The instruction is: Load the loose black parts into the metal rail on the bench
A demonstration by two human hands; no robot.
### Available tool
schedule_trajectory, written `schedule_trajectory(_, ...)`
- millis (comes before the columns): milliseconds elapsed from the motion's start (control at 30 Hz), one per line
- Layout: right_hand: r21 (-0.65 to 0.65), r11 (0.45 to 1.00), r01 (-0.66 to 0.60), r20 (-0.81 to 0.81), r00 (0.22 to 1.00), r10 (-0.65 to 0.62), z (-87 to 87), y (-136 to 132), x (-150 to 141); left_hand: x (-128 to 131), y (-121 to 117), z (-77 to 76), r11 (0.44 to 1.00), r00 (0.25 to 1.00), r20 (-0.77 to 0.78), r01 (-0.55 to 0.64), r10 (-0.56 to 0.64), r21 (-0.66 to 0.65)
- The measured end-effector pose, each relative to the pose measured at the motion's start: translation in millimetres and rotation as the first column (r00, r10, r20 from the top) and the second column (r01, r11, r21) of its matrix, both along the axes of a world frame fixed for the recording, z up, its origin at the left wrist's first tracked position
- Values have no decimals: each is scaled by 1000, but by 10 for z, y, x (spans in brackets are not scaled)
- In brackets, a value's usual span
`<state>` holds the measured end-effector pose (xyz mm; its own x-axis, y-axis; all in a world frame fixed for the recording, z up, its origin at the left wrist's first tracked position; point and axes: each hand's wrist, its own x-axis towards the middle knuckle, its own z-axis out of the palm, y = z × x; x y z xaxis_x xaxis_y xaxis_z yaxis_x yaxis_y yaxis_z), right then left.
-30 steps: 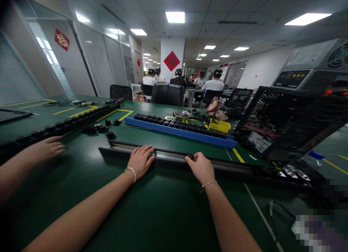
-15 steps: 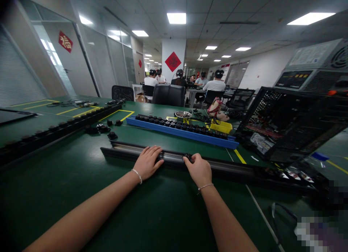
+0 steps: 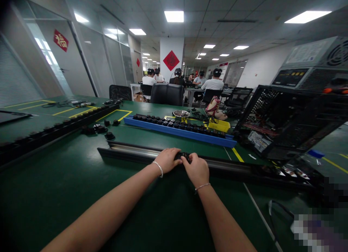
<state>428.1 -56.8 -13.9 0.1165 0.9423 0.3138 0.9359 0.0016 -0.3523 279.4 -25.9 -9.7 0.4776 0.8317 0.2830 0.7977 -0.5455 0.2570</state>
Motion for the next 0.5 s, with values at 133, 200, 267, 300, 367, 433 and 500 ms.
schedule_trajectory(133,-9,1000,-15,21,1000,15,7,-6,8,1,60,36,999,1000,4,7,-6,-42)
schedule_trajectory(200,-8,999,-37,32,999,37,14,-15,4,15,74,40,998,1000,6,5,-5,-55)
schedule_trajectory(267,1,997,-83,53,995,83,21,-26,-4,43,77,39,998,1000,11,-4,5,-65)
schedule_trajectory(300,9,994,-109,64,992,109,23,-30,-6,60,77,39,998,1000,16,-15,17,-69)
schedule_trajectory(367,26,988,-155,88,984,152,21,-33,2,90,77,39,996,999,26,-41,43,-77)
schedule_trajectory(433,64,983,-174,125,978,165,7,-24,32,106,82,41,994,998,28,-61,64,-89)
schedule_trajectory(500,144,977,-156,180,975,130,-21,-4,83,106,96,42,992,997,22,-68,71,-104)
